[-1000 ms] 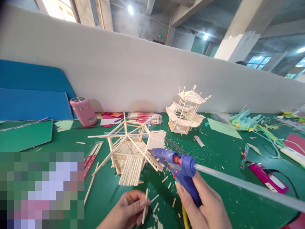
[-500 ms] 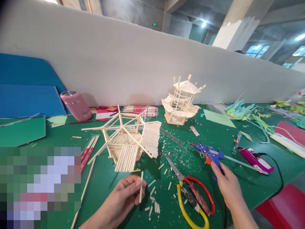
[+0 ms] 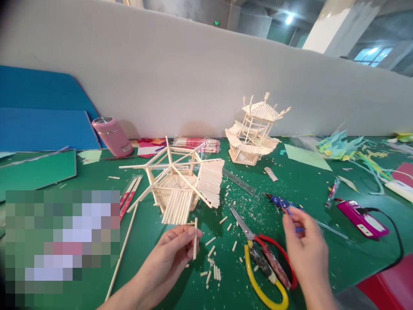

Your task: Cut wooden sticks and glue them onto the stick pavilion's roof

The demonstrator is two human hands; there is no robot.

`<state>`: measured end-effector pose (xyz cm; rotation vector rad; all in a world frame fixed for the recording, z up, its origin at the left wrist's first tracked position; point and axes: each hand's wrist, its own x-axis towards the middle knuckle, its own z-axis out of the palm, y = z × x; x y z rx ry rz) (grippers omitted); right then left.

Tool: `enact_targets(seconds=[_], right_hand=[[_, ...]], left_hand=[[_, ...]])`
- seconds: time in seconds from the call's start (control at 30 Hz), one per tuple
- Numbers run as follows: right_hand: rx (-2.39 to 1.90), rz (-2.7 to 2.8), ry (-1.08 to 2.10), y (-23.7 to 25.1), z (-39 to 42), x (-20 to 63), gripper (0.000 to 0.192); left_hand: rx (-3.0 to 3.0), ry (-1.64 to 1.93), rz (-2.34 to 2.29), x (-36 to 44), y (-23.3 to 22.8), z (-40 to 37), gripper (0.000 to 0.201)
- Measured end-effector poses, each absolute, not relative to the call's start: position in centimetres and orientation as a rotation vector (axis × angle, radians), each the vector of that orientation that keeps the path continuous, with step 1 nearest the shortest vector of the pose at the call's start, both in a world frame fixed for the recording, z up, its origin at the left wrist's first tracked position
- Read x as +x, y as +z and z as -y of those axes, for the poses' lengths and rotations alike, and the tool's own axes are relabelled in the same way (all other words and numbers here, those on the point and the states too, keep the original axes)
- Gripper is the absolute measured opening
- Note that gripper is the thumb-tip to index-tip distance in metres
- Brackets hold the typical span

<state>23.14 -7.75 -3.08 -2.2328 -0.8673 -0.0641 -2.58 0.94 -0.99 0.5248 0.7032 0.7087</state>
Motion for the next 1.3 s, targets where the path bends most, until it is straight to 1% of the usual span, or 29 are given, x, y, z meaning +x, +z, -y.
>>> enact_targets(seconds=[0.03, 0.1, 0.17, 0.2, 0.27, 0.33, 0.57, 0.7, 0.93, 1.3], right_hand=[[-2.171, 0.94, 0.022, -2.3, 7.7, 20.7, 0.035], [-1.959, 1.202, 0.419, -0.8, 7.6, 15.8, 0.024], [-1.744, 1.379, 0.792, -0.1, 7.3, 11.8, 0.025], [-1.656, 1.376, 0.909, 0.0, 7.0, 10.4, 0.027], [-1.537, 1.302, 1.084, -0.2, 6.5, 8.7, 0.028], [-1.472, 1.2, 1.174, -0.5, 6.0, 8.1, 0.03], [-1.29, 1.064, 1.287, 0.5, 4.3, 8.8, 0.03], [-1.294, 1.047, 1.23, 0.9, 3.2, 9.2, 0.03], [-1.266, 1.047, 1.246, 0.4, 1.7, 9.2, 0.031], [-1.229, 0.987, 1.275, 0.1, 1.0, 9.0, 0.029]], left_hand=[[0.527, 0.71, -0.709, -2.5, -0.9, -0.8, 0.014], [0.517, 0.715, -0.718, -2.5, -0.6, -0.6, 0.014], [0.491, 0.718, -0.736, -2.5, -0.4, -0.3, 0.013], [0.474, 0.717, -0.747, -2.5, -0.3, -0.2, 0.014], [0.443, 0.715, -0.763, -2.6, -0.1, 0.1, 0.016], [0.405, 0.715, -0.765, -2.6, 0.0, 0.2, 0.016], [0.396, 0.741, -0.711, -2.8, 0.0, 0.4, 0.023], [0.519, 0.782, -0.743, -3.4, -0.7, 0.3, 0.021], [0.592, 0.854, -0.83, -4.0, -1.6, -0.2, 0.026], [0.632, 0.931, -0.834, -4.2, -0.7, -0.3, 0.023]])
